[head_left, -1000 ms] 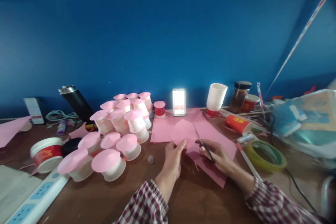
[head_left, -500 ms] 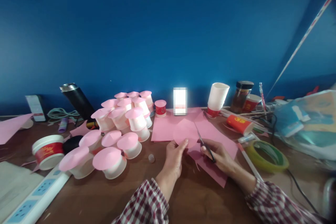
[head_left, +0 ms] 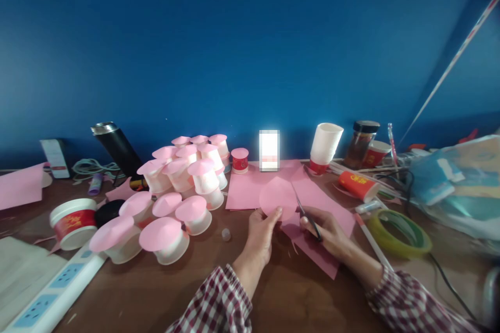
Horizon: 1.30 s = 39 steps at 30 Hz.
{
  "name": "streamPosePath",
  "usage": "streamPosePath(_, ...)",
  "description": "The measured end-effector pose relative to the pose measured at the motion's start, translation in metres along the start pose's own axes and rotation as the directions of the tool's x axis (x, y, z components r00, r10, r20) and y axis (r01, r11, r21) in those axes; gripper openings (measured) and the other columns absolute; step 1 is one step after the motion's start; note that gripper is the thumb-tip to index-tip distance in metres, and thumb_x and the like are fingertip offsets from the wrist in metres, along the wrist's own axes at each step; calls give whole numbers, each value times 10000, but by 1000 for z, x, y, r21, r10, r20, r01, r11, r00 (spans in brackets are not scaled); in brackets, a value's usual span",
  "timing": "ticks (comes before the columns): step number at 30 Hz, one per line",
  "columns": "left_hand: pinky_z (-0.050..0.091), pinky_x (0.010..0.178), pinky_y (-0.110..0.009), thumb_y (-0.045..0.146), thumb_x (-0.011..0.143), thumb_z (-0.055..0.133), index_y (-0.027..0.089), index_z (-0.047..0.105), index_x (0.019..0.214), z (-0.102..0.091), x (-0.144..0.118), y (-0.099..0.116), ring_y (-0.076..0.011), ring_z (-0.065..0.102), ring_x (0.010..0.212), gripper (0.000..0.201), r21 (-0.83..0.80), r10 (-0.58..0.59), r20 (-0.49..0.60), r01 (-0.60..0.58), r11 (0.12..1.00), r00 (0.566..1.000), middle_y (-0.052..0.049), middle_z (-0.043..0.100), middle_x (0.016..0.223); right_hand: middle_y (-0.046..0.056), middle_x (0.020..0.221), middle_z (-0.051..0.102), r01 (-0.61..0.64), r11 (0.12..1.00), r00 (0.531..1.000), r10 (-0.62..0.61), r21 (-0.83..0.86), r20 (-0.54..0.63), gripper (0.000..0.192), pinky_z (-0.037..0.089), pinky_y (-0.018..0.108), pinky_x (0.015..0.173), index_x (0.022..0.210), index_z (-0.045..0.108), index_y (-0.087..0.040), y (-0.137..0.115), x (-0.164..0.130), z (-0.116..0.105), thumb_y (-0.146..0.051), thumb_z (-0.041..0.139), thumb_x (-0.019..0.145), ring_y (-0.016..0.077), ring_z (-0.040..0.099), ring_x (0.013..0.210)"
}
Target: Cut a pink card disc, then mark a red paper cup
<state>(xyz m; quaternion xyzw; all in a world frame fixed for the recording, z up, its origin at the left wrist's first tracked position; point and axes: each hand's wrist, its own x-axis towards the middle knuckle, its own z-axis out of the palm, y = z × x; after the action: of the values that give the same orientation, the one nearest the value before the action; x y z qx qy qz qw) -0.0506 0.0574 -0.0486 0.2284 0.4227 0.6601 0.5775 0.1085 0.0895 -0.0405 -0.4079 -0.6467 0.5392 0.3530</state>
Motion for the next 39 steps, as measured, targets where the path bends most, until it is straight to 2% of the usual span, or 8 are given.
streamPosePath(19,413,481,-189,306,620,788,91,654,718,0,1,-1,-78,533,488,272,19,-10,-17,10,1000,1000,-13,629,577,-20,594,478,-23,999,1000,23,-24,5,561,334,214,427,1027,593,-90,-6,-1,2,-561,615,724,84,381,479)
streamPosePath(39,421,483,-191,298,614,793,92,676,723,-1,2,0,-78,537,481,261,3,-13,3,13,1000,1000,-13,636,565,-21,599,472,3,998,1000,-4,-57,-6,518,330,215,442,971,594,-95,-6,-1,0,-558,598,738,85,383,498)
